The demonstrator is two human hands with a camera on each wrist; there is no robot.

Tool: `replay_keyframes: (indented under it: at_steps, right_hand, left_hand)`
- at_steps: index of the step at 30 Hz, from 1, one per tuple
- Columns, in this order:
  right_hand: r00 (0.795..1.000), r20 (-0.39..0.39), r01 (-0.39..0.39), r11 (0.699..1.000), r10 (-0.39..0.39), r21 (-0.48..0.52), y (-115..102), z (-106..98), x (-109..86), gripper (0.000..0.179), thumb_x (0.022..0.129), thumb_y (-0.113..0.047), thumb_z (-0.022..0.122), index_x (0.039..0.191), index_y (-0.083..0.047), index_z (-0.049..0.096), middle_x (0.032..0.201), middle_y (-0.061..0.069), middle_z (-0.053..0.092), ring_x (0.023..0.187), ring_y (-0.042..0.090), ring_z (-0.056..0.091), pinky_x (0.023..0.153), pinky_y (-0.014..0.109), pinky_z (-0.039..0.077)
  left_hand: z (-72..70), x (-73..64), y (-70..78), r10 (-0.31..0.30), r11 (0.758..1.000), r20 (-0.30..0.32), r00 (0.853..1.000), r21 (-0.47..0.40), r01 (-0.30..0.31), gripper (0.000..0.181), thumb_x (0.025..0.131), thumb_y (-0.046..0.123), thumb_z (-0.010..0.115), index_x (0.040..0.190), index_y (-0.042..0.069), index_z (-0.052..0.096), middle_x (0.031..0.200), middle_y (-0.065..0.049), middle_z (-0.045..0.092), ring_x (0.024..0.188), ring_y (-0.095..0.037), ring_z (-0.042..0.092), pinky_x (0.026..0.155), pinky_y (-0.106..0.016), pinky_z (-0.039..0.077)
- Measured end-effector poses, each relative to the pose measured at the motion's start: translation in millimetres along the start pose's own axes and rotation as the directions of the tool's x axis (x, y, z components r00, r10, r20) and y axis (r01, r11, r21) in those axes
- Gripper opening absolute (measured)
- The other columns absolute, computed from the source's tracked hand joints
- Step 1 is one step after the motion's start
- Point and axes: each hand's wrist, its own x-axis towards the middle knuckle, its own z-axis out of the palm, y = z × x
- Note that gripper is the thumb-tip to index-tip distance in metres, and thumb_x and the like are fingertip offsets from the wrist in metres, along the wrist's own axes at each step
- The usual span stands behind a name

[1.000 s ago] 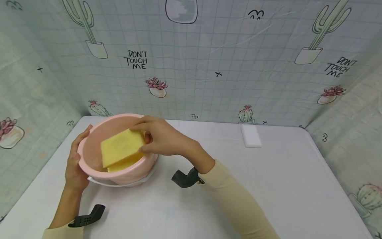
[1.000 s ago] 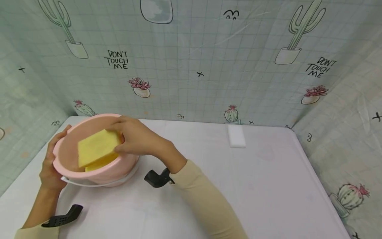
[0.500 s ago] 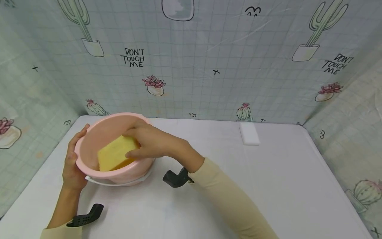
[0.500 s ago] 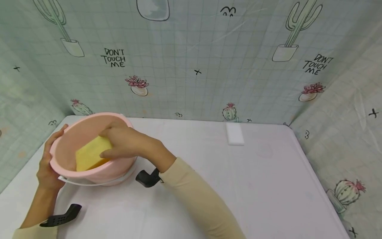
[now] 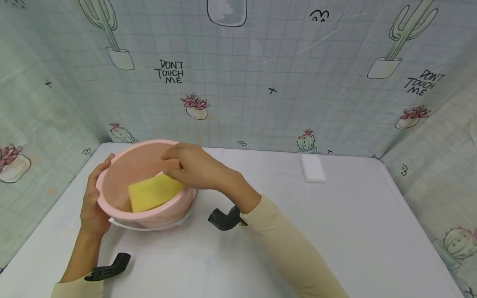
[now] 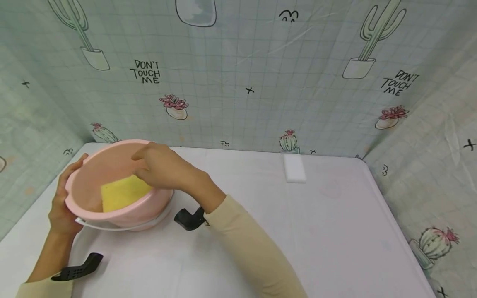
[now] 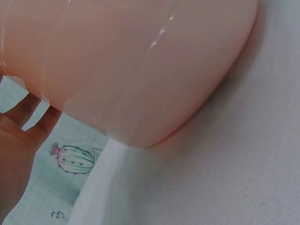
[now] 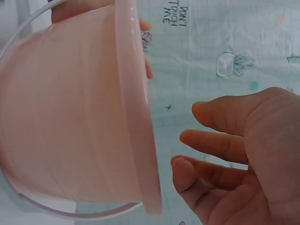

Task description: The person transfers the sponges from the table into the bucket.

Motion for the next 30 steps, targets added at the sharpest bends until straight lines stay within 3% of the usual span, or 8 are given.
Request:
replay_keyframes:
  at_steps: [3, 9, 14, 24, 30]
  right_hand:
    - [0.998, -0.061, -0.003, 0.998, 0.006, 0.057, 3.3, -5.2, -7.2, 0.035, 0.095, -0.021, 0.058, 0.127, -0.008, 0.060, 0.117, -0.003, 0.057, 0.075, 0.008, 0.050, 0.067, 0.018, 0.042]
    - [0.988, -0.154, -0.009, 0.995, 0.024, 0.104, 16.2, -13.7, -24.1, 0.032, 0.095, -0.017, 0.058, 0.126, -0.011, 0.061, 0.116, -0.002, 0.059, 0.077, 0.008, 0.050, 0.062, 0.020, 0.044]
    - [0.972, -0.234, -0.014, 0.995, 0.038, 0.101, 31.1, -18.6, -41.7, 0.033, 0.094, -0.018, 0.061, 0.126, -0.012, 0.062, 0.126, 0.000, 0.058, 0.077, 0.008, 0.051, 0.065, 0.021, 0.047]
    - [0.930, -0.356, -0.043, 0.990, 0.088, 0.132, 68.9, -20.0, -79.6, 0.032, 0.093, -0.016, 0.063, 0.124, -0.010, 0.063, 0.121, 0.000, 0.061, 0.079, 0.010, 0.053, 0.073, 0.024, 0.050]
    - [0.906, -0.394, -0.118, 0.985, 0.158, 0.124, 94.8, -22.5, -105.7, 0.033, 0.093, -0.017, 0.063, 0.126, -0.009, 0.062, 0.118, 0.001, 0.061, 0.081, 0.012, 0.054, 0.076, 0.028, 0.052]
  left_hand:
    - [0.4, 0.3, 0.1, -0.002, 1.000, 0.000, 1.000, 0.004, 0.002, 0.057, 0.094, 0.025, 0.040, 0.147, 0.007, 0.032, 0.157, -0.008, 0.015, 0.140, -0.023, 0.019, 0.107, -0.026, 0.031]
    - [1.4, 0.7, 1.0, -0.010, 1.000, -0.012, 1.000, 0.014, 0.011, 0.057, 0.093, 0.024, 0.040, 0.147, 0.007, 0.032, 0.158, -0.008, 0.016, 0.141, -0.024, 0.018, 0.106, -0.025, 0.032]
    - [1.6, 1.3, 1.5, -0.006, 1.000, -0.012, 1.000, 0.012, 0.006, 0.058, 0.093, 0.024, 0.041, 0.147, 0.006, 0.032, 0.157, -0.009, 0.017, 0.140, -0.023, 0.020, 0.106, -0.025, 0.033]
    - [0.5, 2.1, 1.1, 0.006, 1.000, 0.009, 1.000, -0.001, -0.006, 0.057, 0.093, 0.023, 0.039, 0.147, 0.006, 0.031, 0.157, -0.009, 0.015, 0.140, -0.024, 0.020, 0.107, -0.026, 0.031]
    - [-0.2, 1.5, 1.8, 0.003, 1.000, 0.010, 1.000, 0.002, -0.003, 0.057, 0.093, 0.022, 0.039, 0.147, 0.006, 0.031, 0.158, -0.009, 0.015, 0.140, -0.024, 0.018, 0.107, -0.026, 0.030]
